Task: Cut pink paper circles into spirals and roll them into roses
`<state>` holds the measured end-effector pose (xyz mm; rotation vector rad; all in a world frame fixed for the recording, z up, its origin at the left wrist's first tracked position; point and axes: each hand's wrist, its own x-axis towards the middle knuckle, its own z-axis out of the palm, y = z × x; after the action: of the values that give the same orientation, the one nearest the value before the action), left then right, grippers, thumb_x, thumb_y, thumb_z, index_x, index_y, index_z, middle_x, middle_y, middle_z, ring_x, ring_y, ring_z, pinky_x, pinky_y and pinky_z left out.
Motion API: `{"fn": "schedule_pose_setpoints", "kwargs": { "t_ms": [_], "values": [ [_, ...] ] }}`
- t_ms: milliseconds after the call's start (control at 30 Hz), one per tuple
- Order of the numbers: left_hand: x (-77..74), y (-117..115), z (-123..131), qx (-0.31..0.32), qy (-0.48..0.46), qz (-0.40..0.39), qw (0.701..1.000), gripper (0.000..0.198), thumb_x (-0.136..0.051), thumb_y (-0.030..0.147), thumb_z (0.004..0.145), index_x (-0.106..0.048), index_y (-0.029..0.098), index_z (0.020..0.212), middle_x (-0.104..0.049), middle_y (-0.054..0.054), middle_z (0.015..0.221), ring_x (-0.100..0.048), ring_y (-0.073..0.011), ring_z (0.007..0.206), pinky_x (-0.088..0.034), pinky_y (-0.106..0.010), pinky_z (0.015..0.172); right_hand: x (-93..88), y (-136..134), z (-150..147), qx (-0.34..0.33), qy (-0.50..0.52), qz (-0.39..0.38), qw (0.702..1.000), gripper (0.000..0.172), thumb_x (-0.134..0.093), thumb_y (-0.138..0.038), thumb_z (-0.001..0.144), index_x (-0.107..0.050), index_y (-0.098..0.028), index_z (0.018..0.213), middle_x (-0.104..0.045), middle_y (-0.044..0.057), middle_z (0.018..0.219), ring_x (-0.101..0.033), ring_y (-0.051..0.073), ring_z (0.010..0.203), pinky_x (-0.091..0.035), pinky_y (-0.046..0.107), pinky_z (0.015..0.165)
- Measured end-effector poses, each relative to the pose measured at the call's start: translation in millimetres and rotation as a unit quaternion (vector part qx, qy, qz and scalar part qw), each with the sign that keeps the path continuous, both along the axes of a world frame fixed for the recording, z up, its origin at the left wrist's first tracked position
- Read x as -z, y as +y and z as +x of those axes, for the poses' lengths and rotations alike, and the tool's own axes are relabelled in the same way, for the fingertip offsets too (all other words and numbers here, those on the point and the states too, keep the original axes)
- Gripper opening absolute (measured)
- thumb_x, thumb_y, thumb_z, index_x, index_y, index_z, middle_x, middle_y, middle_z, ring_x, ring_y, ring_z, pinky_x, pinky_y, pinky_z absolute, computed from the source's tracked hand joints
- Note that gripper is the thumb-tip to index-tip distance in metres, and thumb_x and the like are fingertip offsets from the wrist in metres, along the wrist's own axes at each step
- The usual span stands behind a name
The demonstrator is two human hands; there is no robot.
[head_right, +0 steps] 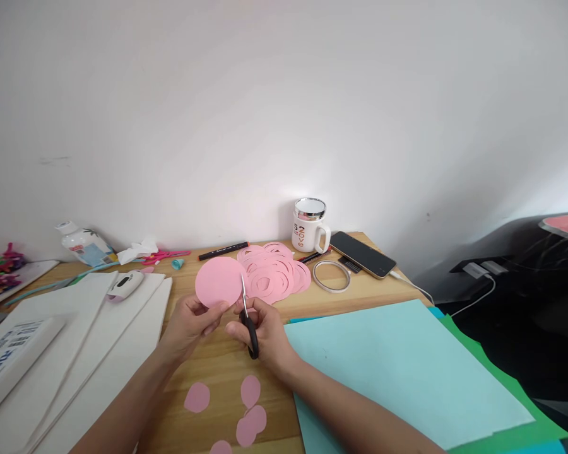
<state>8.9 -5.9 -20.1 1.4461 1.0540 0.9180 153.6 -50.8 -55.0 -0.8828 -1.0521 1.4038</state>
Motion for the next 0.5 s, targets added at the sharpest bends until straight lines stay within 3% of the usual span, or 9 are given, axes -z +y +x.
{"fn": "schedule_pose_setpoints", "kwargs": {
  "t_ms": [133,300,500],
  "values": [
    [-2.0,-0.7,1.7,0.002,-0.044,-0.01,0.999,0.03,-0.067,0.034,0.069,-0.05,0.014,0.054,-0.038,0.008,0.038,-0.029,-0.0035,0.036,-0.021,-0.019,0.039,-0.3,-0.2,-0.1,0.006,-0.004,-0.009,1.0,0.033,-0.069,-0.04,0.067,-0.047,-0.019,0.079,-0.048,-0.008,0.05,-0.037,0.006,0.041,-0.027,0.019,0.041],
    [-5.9,-3.8,5.8,-0.014,-0.075,-0.055,0.996,0.031,-0.066,0.037,0.069,-0.052,0.014,0.055,-0.05,0.003,0.044,-0.036,-0.0053,0.032,-0.023,-0.02,0.034,-3.1,-3.5,-4.6,0.0,-0.02,-0.018,1.0,0.035,-0.071,-0.04,0.064,-0.046,-0.019,0.075,-0.045,-0.009,0.048,-0.038,0.006,0.041,-0.027,0.019,0.041],
    [1.7,-3.9,5.7,-0.044,-0.061,-0.053,0.996,0.033,-0.07,0.034,0.065,-0.048,0.014,0.05,-0.039,0.006,0.04,-0.03,-0.0044,0.038,-0.022,-0.019,0.038,-9.8,-6.0,-6.6,-0.025,-0.019,-0.02,0.999,0.04,-0.076,-0.039,0.061,-0.045,-0.019,0.076,-0.043,-0.01,0.05,-0.036,0.007,0.044,-0.026,0.02,0.043]
  ]
}}
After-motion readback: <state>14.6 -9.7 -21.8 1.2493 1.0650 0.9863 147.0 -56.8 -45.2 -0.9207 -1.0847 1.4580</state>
